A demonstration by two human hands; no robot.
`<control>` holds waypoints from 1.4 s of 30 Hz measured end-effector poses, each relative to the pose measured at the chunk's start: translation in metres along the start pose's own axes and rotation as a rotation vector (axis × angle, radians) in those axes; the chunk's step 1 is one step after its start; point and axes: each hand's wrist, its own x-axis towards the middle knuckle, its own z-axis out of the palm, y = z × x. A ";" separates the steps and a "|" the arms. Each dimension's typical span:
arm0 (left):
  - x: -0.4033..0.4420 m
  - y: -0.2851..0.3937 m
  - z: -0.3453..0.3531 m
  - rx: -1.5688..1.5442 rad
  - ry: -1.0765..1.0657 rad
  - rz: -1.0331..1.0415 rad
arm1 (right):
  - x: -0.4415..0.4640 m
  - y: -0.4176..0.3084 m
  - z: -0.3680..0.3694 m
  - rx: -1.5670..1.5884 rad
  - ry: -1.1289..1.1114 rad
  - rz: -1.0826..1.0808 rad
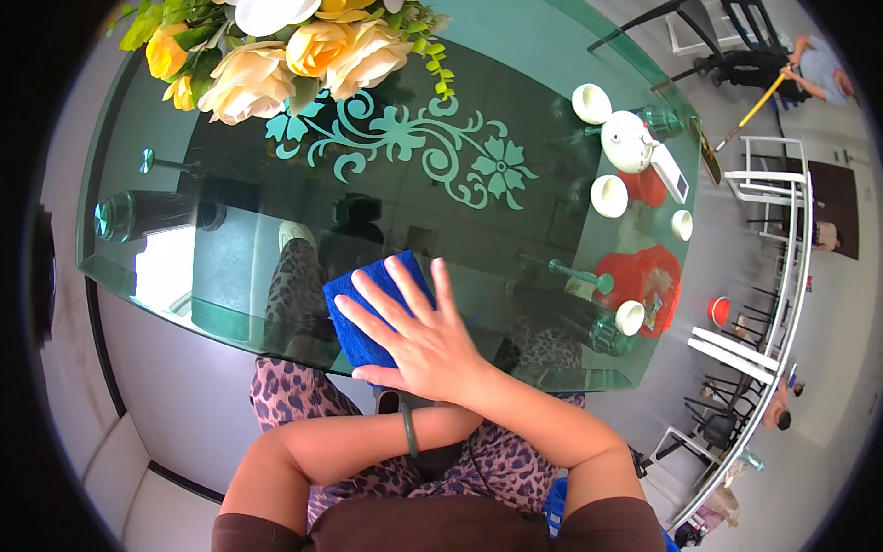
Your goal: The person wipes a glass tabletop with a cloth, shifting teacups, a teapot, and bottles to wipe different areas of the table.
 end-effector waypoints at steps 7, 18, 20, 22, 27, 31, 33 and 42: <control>0.010 -0.086 -0.277 -0.339 -0.727 0.081 | 0.072 0.100 -0.003 -0.269 0.284 0.210; 0.005 -0.103 -0.324 -0.237 -0.683 0.282 | 0.175 0.244 -0.039 -0.374 0.489 0.577; 0.005 -0.106 -0.329 -0.209 -0.699 0.298 | 0.160 0.187 -0.024 -0.385 0.412 0.365; 0.006 -0.098 -0.318 -0.205 -0.696 0.296 | 0.135 0.113 -0.009 -0.321 0.291 0.148; 0.016 -0.085 -0.295 -0.195 -0.716 0.318 | 0.051 -0.003 0.032 -0.010 -0.089 -0.236; 0.010 -0.101 -0.322 -0.178 -0.742 0.384 | 0.087 0.034 0.016 -0.177 0.014 -0.229; 0.011 -0.097 -0.315 -0.279 -0.710 0.337 | 0.131 0.073 0.002 -0.290 0.254 -0.041; 0.016 -0.094 -0.312 -0.318 -0.691 0.311 | 0.176 0.061 0.017 -0.374 0.298 0.126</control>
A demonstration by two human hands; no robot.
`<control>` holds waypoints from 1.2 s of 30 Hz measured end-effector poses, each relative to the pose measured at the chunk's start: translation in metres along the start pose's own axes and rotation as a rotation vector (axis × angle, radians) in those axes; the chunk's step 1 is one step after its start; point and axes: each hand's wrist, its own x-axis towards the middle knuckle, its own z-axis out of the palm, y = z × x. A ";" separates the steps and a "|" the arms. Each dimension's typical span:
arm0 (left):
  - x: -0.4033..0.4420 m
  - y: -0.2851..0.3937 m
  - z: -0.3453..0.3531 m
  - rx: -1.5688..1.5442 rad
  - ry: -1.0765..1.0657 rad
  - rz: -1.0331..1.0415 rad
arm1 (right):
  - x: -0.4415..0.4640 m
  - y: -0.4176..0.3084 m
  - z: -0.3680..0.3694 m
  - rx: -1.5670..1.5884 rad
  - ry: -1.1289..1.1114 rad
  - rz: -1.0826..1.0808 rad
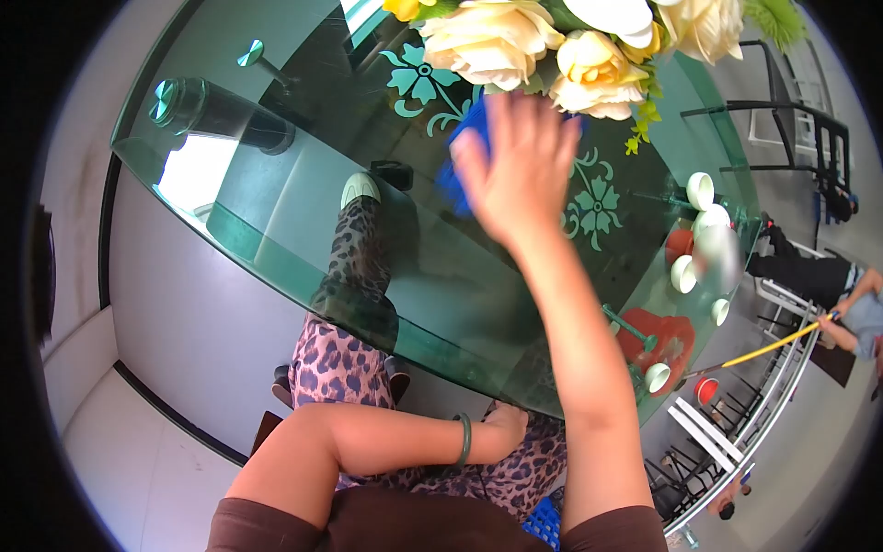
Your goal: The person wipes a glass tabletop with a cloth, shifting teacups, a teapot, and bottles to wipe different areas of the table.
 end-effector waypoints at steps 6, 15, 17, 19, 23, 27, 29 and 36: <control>0.051 0.012 0.038 0.164 0.058 -0.074 | -0.099 -0.096 -0.035 0.401 -0.383 -0.546; -0.015 -0.005 -0.004 0.113 -0.079 0.097 | 0.050 -0.026 0.009 0.101 -0.063 0.029; -0.011 -0.005 -0.002 0.123 -0.054 0.094 | 0.045 -0.039 0.011 0.051 0.031 0.050; -0.014 -0.004 -0.003 0.078 -0.020 0.047 | 0.018 -0.066 0.008 0.092 0.058 -0.087; -0.002 -0.002 -0.001 0.111 -0.085 0.074 | -0.051 -0.116 -0.023 0.311 -0.296 -0.427; -0.005 -0.001 0.003 0.125 0.013 0.075 | -0.022 -0.093 -0.016 0.258 -0.272 -0.553; -0.010 -0.004 -0.002 0.043 0.002 0.062 | 0.020 -0.082 -0.002 0.225 -0.123 -0.456; -0.023 -0.004 -0.014 -0.035 -0.028 0.129 | 0.071 -0.113 0.030 0.103 0.151 -0.177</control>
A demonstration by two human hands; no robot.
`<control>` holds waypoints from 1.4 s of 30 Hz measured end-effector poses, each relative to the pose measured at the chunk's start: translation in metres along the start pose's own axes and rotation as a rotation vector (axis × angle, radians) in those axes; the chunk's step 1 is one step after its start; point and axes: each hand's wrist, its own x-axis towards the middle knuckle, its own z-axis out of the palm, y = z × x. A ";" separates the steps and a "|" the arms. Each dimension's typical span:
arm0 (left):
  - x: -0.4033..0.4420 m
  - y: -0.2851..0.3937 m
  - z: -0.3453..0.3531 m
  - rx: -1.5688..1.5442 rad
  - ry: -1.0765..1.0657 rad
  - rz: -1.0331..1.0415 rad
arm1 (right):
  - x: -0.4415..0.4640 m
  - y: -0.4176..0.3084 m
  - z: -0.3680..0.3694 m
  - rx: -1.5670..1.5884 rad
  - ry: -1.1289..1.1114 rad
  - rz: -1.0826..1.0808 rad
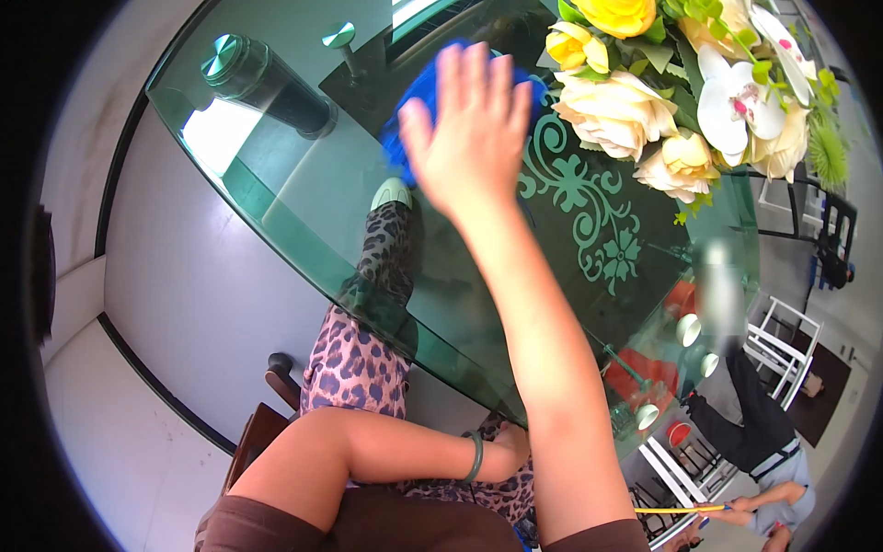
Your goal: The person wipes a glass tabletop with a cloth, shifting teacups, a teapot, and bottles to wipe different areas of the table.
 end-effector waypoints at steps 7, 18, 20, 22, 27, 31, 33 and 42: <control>-0.002 0.005 0.007 0.227 0.067 -0.049 | -0.066 -0.053 -0.045 0.423 -0.441 -0.446; 0.004 0.007 0.002 0.077 0.117 -0.084 | 0.055 -0.003 0.027 0.017 0.059 0.002; 0.010 0.008 0.001 0.068 0.117 -0.081 | 0.023 -0.037 0.013 0.090 -0.046 -0.219; 0.018 0.008 0.000 0.052 0.118 -0.079 | -0.025 -0.076 -0.020 0.268 -0.246 -0.401; 0.064 0.012 0.012 0.005 0.129 -0.114 | -0.036 -0.071 -0.025 0.477 -0.351 -0.595; 0.070 0.023 0.012 0.030 0.162 -0.148 | 0.042 -0.024 0.016 0.188 -0.077 -0.348; 0.071 0.025 0.015 0.023 0.185 -0.163 | 0.081 -0.002 0.044 0.161 0.134 -0.214; 0.014 0.023 0.002 0.070 0.218 -0.222 | 0.011 -0.096 0.001 0.298 -0.182 -0.415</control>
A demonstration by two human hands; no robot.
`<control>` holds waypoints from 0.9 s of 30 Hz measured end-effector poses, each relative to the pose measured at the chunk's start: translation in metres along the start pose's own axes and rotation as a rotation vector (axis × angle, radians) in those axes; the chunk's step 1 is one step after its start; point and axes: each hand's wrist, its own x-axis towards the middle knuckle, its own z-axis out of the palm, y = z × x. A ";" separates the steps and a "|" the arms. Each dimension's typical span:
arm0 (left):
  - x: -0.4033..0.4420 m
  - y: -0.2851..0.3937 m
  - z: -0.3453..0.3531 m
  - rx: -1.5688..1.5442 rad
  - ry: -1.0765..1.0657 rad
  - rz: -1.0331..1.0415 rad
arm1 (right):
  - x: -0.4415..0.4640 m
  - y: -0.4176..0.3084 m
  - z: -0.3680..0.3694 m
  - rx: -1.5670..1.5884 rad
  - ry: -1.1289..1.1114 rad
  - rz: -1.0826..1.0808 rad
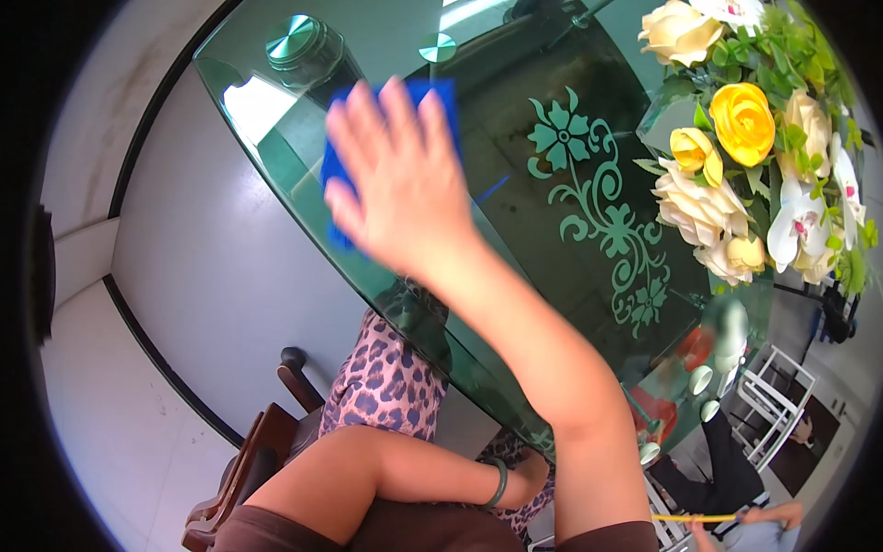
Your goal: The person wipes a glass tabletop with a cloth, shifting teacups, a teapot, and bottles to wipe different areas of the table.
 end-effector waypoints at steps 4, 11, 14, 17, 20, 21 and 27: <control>-0.002 0.000 -0.006 -0.037 0.005 0.062 | -0.034 -0.017 -0.014 0.213 -0.211 -0.167; 0.010 0.002 -0.007 -0.062 0.039 0.088 | 0.053 0.133 -0.009 -0.079 0.176 0.107; 0.010 0.001 -0.007 -0.067 0.052 0.084 | 0.074 0.153 -0.001 -0.321 0.221 0.460; 0.008 0.002 -0.006 -0.049 0.065 0.098 | 0.075 0.122 0.012 -0.398 0.278 0.321; 0.008 0.000 -0.010 -0.051 0.075 0.094 | 0.034 0.042 0.007 -0.157 0.040 -0.011; 0.009 0.001 -0.011 -0.053 0.076 0.093 | 0.021 0.018 0.001 -0.041 -0.053 -0.099; 0.012 0.002 -0.009 -0.076 0.097 0.099 | 0.037 0.069 -0.008 -0.067 0.012 -0.167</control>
